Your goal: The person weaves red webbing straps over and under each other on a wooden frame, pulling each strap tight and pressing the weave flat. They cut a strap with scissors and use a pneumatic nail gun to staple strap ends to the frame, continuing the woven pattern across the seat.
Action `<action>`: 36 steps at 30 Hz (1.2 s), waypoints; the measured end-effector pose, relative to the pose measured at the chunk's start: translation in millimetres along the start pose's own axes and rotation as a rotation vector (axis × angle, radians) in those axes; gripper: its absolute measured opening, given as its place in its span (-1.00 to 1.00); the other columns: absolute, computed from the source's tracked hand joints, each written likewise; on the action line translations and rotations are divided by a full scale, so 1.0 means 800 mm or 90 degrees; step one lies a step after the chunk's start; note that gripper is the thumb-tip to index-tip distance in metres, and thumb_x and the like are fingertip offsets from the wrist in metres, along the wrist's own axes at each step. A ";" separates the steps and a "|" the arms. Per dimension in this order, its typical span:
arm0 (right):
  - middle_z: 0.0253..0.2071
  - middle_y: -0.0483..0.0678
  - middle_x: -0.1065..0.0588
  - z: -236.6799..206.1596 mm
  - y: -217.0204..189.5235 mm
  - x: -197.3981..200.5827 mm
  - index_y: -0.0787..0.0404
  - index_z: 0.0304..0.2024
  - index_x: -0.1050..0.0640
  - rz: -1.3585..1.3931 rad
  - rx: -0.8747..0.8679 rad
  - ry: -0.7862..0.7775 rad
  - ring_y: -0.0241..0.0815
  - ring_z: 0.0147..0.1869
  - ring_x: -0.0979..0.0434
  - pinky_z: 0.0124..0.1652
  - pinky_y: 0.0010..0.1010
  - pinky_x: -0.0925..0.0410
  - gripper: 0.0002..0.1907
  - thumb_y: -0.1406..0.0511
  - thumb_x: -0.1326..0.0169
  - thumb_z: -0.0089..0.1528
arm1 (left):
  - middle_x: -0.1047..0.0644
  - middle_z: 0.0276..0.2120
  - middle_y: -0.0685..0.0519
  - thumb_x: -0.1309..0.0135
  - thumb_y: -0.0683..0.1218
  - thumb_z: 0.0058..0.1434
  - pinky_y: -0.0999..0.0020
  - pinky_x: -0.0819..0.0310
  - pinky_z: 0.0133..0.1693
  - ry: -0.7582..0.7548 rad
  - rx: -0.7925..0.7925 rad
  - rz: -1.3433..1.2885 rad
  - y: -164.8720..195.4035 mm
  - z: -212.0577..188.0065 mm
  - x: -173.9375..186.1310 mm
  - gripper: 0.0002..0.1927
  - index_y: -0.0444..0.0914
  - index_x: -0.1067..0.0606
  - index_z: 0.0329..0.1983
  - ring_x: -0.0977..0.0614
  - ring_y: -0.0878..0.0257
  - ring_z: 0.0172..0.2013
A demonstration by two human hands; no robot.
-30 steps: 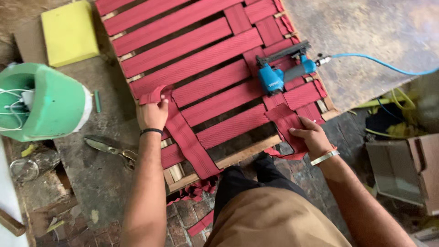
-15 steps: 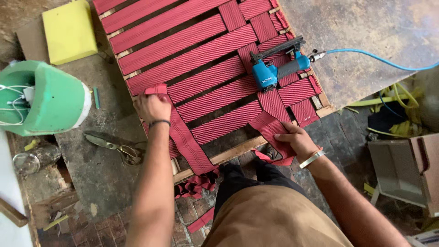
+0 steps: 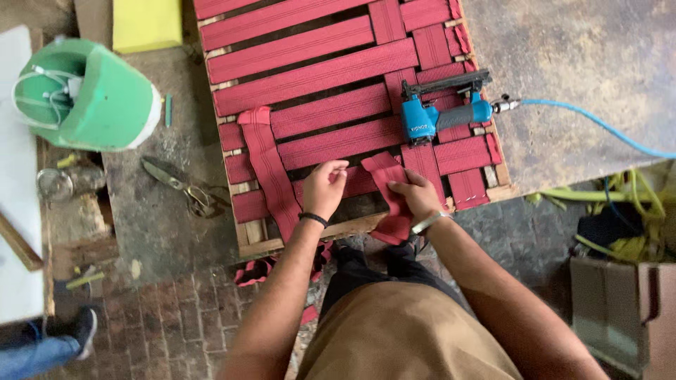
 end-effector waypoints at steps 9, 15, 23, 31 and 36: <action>-0.12 0.02 -0.60 -0.014 -0.022 0.027 0.30 0.10 -0.56 -0.360 -0.113 -0.004 -0.14 -0.09 -0.58 -0.08 -0.31 -0.43 -0.61 0.37 -0.18 0.20 | -0.65 -0.10 -0.04 -0.11 -0.15 0.25 0.20 -0.60 -0.09 -0.041 0.021 0.035 0.007 -0.003 -0.024 -0.79 -0.22 -0.61 -0.07 -0.69 0.01 -0.10; -0.20 0.02 -0.61 -0.018 0.026 0.086 0.42 -0.09 -0.62 -0.172 -0.102 -0.053 -0.15 -0.17 -0.59 -0.13 -0.31 -0.44 -0.71 0.49 -0.16 0.12 | -0.65 -0.16 -0.07 -0.03 -0.01 0.32 0.03 -0.53 -0.09 -0.212 0.027 0.178 -0.030 0.034 -0.078 -0.77 -0.13 -0.63 -0.07 -0.66 -0.09 -0.13; -0.15 0.03 -0.61 -0.002 0.085 0.054 0.32 -0.02 -0.59 -0.166 -0.157 0.073 -0.08 -0.16 -0.59 -0.15 -0.28 -0.47 -0.73 0.50 -0.03 0.23 | -0.68 -0.26 -0.06 -0.17 0.08 0.17 0.14 -0.61 -0.07 -0.626 0.040 0.277 -0.099 0.092 -0.165 -0.76 0.07 -0.68 -0.11 -0.73 0.05 -0.23; -0.21 0.10 -0.63 -0.051 0.085 0.036 0.41 -0.13 -0.63 0.008 -0.237 0.116 -0.02 -0.27 -0.66 -0.23 -0.25 -0.53 -0.76 0.49 0.04 0.25 | -0.69 -0.19 0.01 -0.21 0.04 0.19 0.17 -0.56 0.01 -0.733 -0.073 0.268 -0.101 0.077 -0.177 -0.71 0.12 -0.65 0.00 -0.70 0.11 -0.18; -0.28 0.11 -0.61 -0.050 0.076 0.041 0.41 -0.20 -0.63 -0.033 -0.243 0.222 0.01 -0.31 -0.64 -0.31 -0.17 -0.51 -0.77 0.51 0.05 0.20 | -0.68 -0.14 0.05 -0.23 0.00 0.17 0.19 -0.57 0.01 -0.709 -0.018 0.214 -0.101 0.076 -0.173 -0.69 0.11 -0.65 0.00 -0.71 0.14 -0.16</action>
Point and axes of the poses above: each hand's wrist, its own z-axis towards the middle knuckle, its own x-axis out of the back of the hand, y = z × x, the point moved 7 cm from there along z, towards the middle knuckle
